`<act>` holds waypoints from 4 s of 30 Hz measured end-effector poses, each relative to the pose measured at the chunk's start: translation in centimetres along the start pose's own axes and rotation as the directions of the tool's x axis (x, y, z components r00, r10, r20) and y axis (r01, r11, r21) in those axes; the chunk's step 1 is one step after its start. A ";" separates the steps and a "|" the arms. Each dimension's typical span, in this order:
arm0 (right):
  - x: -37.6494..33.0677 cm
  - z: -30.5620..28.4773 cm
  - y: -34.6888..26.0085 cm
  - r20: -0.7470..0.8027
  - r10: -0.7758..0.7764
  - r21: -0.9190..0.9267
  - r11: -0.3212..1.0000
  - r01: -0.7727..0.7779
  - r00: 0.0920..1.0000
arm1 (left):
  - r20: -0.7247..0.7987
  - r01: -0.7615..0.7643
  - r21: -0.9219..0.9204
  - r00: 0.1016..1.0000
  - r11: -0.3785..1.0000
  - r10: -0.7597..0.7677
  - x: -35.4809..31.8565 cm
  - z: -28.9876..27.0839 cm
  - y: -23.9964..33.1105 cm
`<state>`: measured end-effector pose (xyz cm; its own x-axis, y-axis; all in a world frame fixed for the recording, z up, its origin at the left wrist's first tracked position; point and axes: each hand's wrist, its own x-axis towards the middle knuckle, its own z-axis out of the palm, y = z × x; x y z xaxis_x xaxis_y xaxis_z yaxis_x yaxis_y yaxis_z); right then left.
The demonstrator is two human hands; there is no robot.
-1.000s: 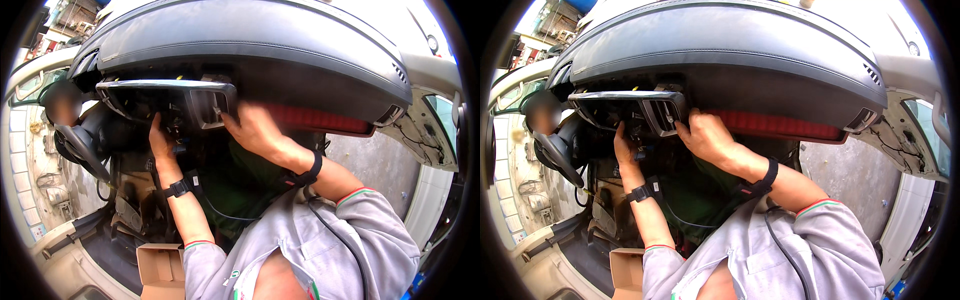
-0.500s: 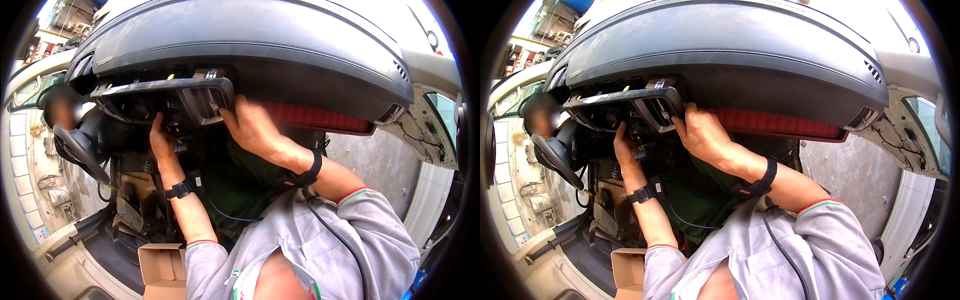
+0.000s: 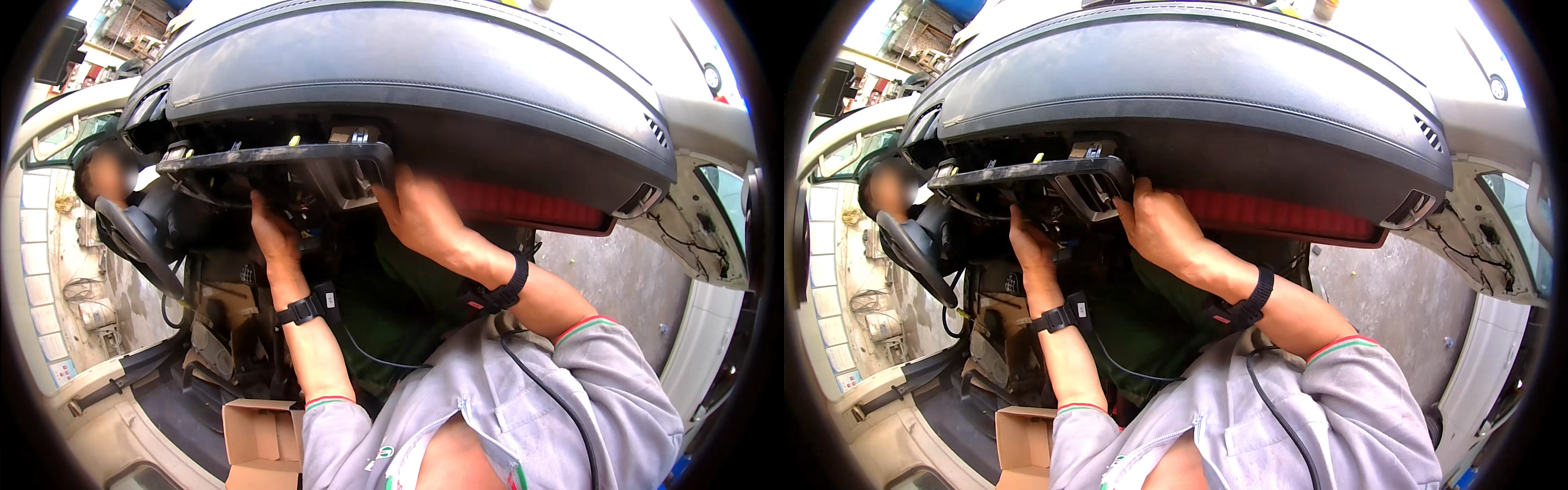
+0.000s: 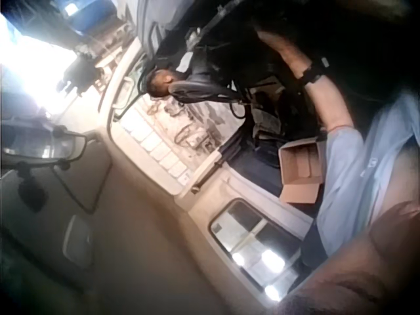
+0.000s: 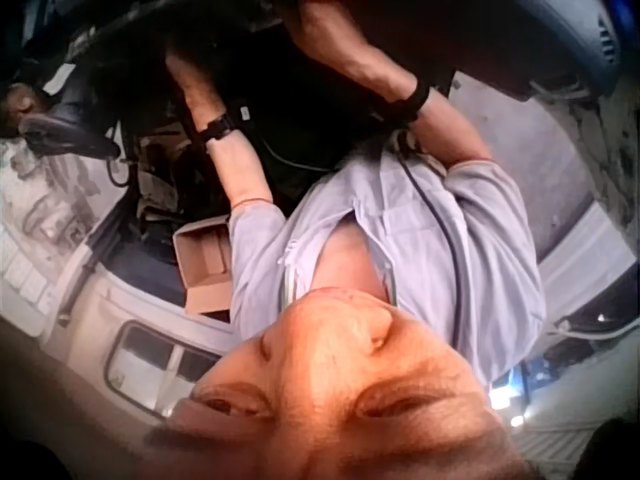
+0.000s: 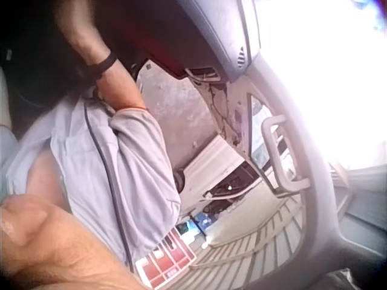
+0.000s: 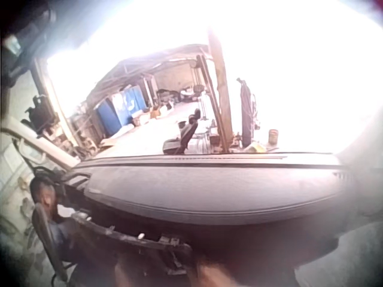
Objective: The person removes and handles the screen and bezel components of a car's center console and dashboard, reaching into the internal cavity by hand.
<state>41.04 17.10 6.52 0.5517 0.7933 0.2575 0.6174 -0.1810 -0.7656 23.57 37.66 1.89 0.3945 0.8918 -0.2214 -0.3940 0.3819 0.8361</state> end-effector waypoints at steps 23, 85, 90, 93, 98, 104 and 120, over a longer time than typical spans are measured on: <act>11.3 -2.6 -5.2 -0.152 -0.501 -0.482 0.790 0.378 0.852 | -0.147 0.226 0.238 0.970 0.945 -0.195 0.4 0.4 1.0; 20.4 1.0 -9.2 0.392 -0.616 -0.243 0.648 0.722 0.684 | 0.396 -0.391 0.914 0.794 -0.111 0.461 14.1 -2.4 15.4; 20.5 1.3 -8.9 0.357 -0.619 -0.256 0.656 0.710 0.700 | 0.433 -0.518 0.854 0.654 -0.050 0.621 14.4 -3.0 13.6; 20.8 1.3 -9.0 0.359 -0.617 -0.222 0.672 0.706 0.700 | 0.346 -0.546 0.804 0.752 0.236 0.561 13.5 -4.2 13.7; 20.7 1.6 -8.8 0.353 -0.619 -0.253 0.658 0.709 0.701 | -0.023 -0.331 0.124 0.942 0.936 0.336 13.2 -5.4 11.6; 20.6 1.5 -9.4 0.375 -0.587 -0.281 0.665 0.692 0.717 | -0.210 -0.408 0.620 0.737 0.670 0.642 17.7 -5.1 9.5; 21.0 1.4 -8.7 0.346 -0.617 -0.263 0.659 0.704 0.707 | -0.241 -0.339 0.745 0.666 0.574 0.706 16.8 -1.1 8.2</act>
<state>46.46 36.18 17.79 -0.1850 0.8735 0.4504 0.9432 0.2864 -0.1681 26.00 56.03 4.49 -0.2151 0.9221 0.3216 0.2591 -0.2636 0.9292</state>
